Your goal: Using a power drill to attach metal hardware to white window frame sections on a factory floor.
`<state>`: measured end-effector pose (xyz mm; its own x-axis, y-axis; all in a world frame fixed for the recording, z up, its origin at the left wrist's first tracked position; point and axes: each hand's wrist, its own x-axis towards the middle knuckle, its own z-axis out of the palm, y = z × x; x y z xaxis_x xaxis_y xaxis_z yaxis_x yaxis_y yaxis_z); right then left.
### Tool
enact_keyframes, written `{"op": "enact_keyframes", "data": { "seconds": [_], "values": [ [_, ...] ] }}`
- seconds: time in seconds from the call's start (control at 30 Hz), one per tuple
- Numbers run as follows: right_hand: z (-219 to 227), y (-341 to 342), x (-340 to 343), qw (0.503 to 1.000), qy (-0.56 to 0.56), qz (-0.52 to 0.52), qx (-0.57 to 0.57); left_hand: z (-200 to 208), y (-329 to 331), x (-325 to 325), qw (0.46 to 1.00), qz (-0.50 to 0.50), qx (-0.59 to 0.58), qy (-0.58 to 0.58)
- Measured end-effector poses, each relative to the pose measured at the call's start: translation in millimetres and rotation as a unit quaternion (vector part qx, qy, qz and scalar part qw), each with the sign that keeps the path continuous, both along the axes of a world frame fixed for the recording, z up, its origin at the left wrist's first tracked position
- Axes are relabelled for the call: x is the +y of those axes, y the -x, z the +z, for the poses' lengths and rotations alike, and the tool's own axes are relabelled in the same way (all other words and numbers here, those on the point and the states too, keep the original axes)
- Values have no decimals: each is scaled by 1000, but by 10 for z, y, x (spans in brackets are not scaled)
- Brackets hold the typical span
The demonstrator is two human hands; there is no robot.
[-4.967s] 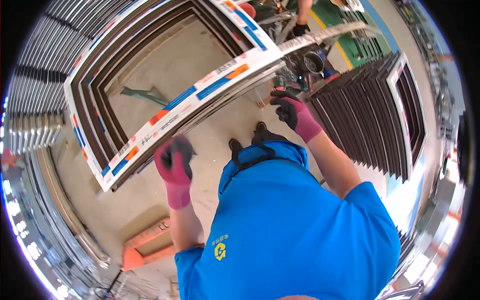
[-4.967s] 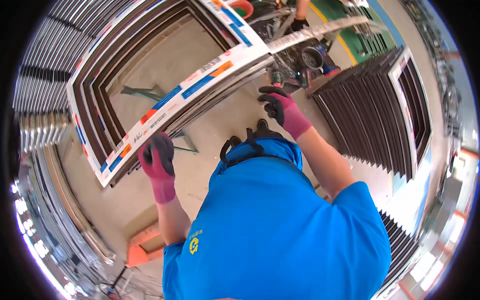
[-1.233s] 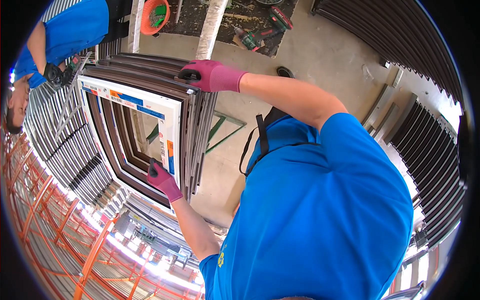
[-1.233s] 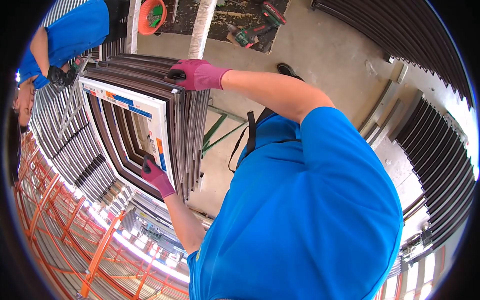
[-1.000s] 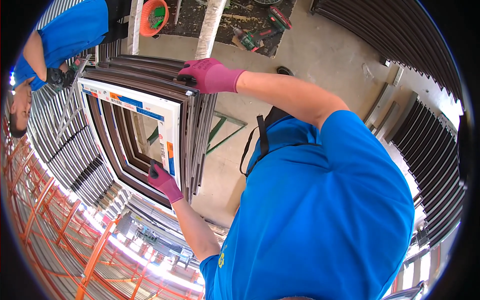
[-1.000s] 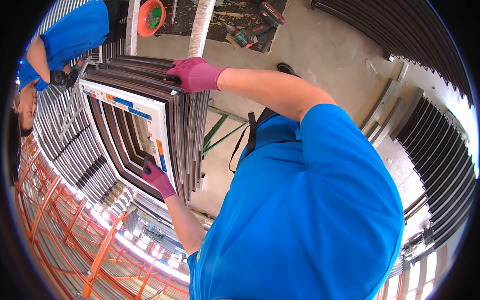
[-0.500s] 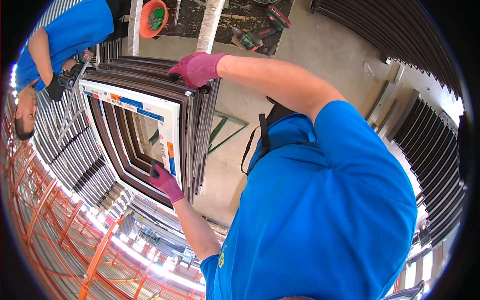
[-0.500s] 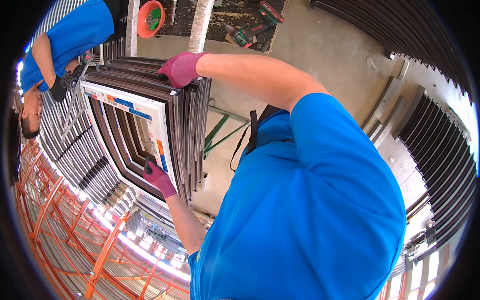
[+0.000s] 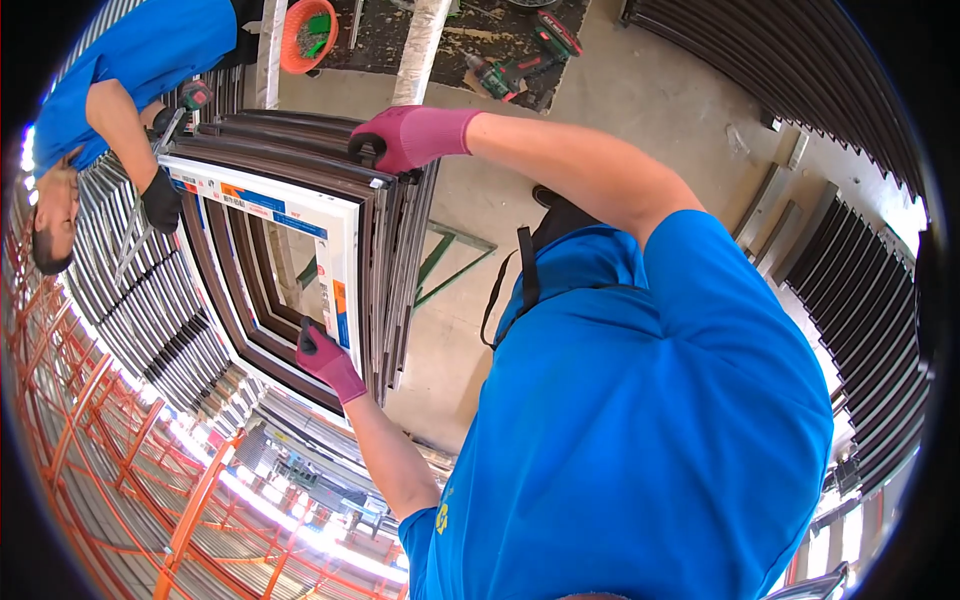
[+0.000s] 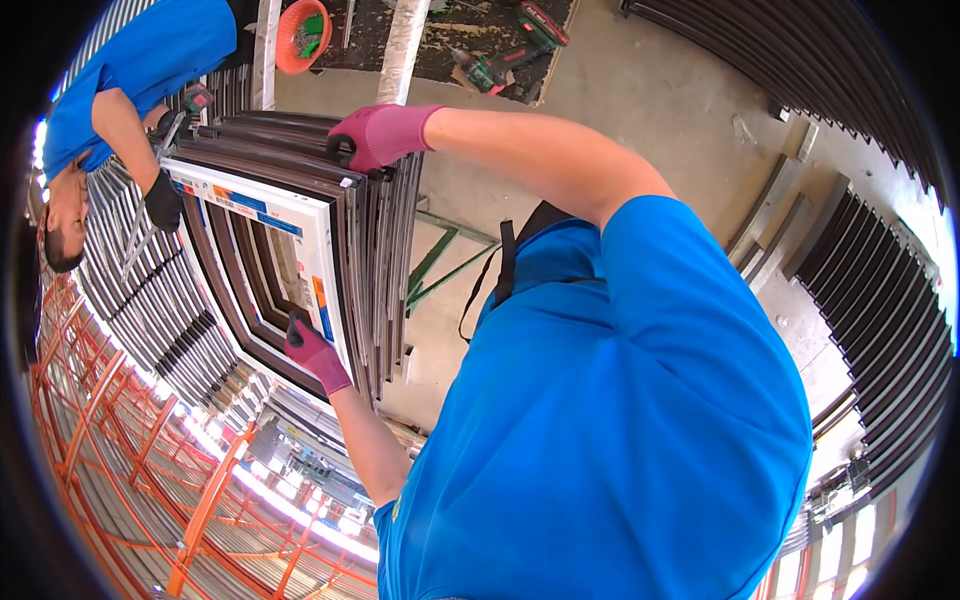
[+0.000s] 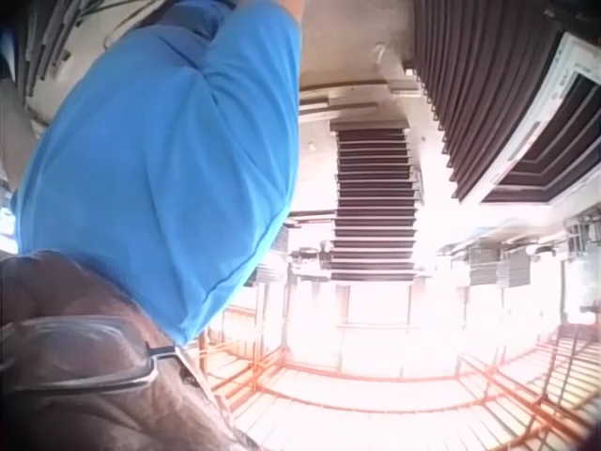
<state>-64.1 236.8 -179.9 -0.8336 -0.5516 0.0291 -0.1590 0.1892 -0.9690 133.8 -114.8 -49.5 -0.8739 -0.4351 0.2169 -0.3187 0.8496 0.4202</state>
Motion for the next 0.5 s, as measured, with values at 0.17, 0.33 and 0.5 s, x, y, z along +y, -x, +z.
{"op": "enact_keyframes", "data": {
  "seconds": [0.17,0.33,0.5],
  "values": [
    [15,-155,159,998,18,-17,-65,-19,-40,-71,1000,-4,-14,16],
    [-104,-281,168,992,66,-39,-98,0,-7,-57,999,23,-18,-27],
    [-130,-311,120,984,110,-41,-136,-12,23,-79,1000,4,-12,-18]
  ]
}}
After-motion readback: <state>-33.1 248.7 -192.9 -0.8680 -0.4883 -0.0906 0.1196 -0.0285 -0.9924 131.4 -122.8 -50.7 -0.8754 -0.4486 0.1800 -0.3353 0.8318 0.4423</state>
